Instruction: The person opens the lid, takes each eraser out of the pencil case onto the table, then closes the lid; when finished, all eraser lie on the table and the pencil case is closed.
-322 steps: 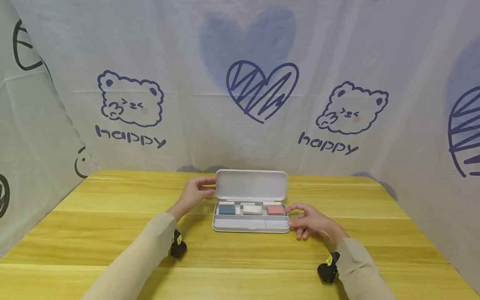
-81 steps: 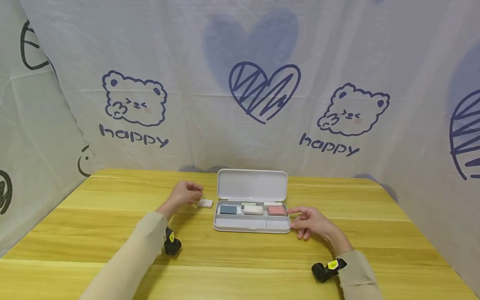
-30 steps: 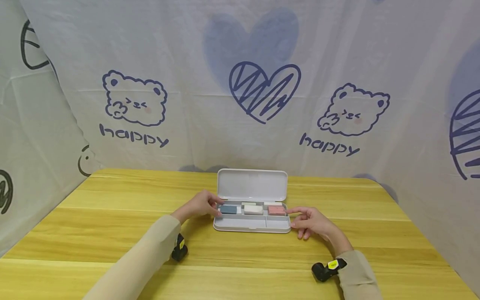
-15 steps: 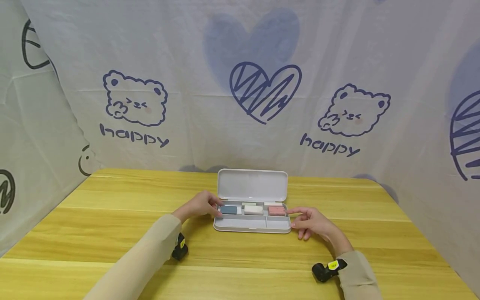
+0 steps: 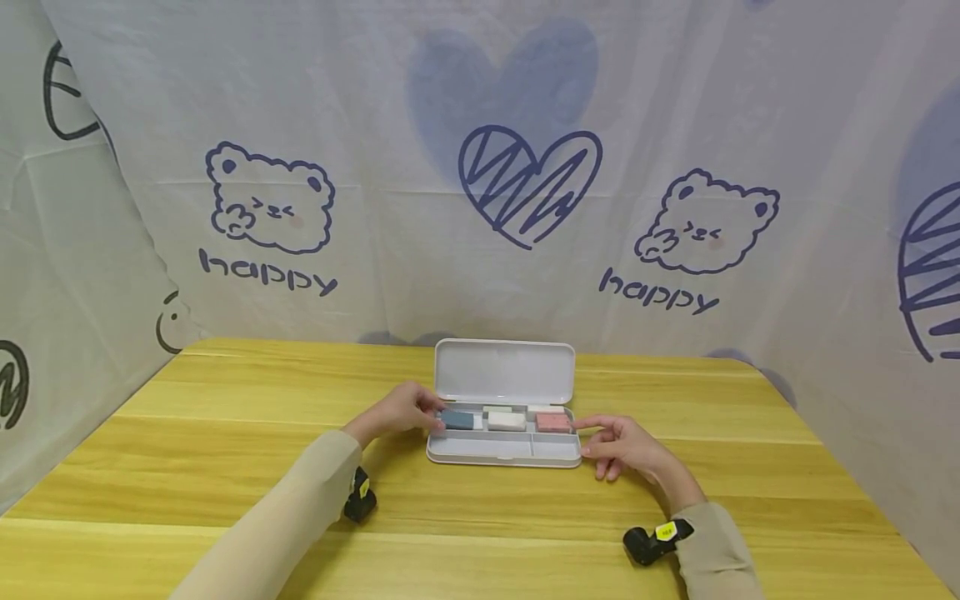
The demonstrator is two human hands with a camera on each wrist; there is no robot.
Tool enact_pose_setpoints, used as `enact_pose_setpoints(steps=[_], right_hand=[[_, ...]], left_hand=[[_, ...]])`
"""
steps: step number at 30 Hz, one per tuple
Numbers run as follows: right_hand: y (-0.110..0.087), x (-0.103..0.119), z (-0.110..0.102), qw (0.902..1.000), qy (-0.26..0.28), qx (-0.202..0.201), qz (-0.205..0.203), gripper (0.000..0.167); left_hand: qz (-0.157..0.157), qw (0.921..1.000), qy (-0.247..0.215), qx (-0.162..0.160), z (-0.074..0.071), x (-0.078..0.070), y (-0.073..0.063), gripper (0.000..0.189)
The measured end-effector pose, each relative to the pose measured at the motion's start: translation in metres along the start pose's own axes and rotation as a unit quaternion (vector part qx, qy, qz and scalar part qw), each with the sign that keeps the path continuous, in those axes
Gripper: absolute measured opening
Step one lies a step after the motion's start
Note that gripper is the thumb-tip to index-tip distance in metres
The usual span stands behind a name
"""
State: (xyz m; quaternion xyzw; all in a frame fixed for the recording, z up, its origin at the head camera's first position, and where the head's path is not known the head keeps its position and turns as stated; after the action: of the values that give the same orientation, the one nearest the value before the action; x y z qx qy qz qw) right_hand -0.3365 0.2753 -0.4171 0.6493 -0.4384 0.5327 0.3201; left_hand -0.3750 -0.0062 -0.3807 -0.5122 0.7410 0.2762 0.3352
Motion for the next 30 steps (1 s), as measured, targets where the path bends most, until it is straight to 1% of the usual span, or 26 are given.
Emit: enact_pose_setpoints(steps=[9, 15, 21, 25, 30], right_hand=[[0.000, 0.002, 0.001, 1.0000, -0.004, -0.003, -0.002, 0.049], [0.000, 0.004, 0.003, 1.0000, -0.002, -0.001, -0.005, 0.048], [0.001, 0.002, 0.002, 1.0000, -0.001, 0.002, -0.006, 0.048], [0.001, 0.001, 0.001, 1.0000, -0.002, 0.003, -0.007, 0.047], [0.000, 0.001, 0.001, 0.9999, 0.000, 0.002, -0.010, 0.047]], left_hand=[[-0.005, 0.9998, -0.013, -0.012, -0.005, -0.005, -0.001, 0.022], [0.011, 0.9994, -0.031, -0.010, -0.009, -0.003, -0.003, 0.021], [0.032, 0.9981, -0.052, -0.010, -0.018, 0.000, -0.009, 0.022], [0.024, 0.9974, -0.066, -0.013, -0.026, 0.004, -0.012, 0.024], [0.018, 0.9975, -0.065, -0.022, -0.036, 0.009, -0.014, 0.025]])
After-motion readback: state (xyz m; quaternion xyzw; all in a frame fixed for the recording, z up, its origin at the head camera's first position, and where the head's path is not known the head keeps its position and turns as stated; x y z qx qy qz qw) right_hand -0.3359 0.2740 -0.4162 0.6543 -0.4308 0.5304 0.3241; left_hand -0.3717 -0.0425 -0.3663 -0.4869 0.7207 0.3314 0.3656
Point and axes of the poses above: each hand's wrist, its own y-axis towards the middle knuckle, its own z-axis out of the palm, x = y × z, the point moved 8 cm from there along y, towards the middle knuckle, and after that the axes turned 8 degrees about -x, right-handed, at the moved point
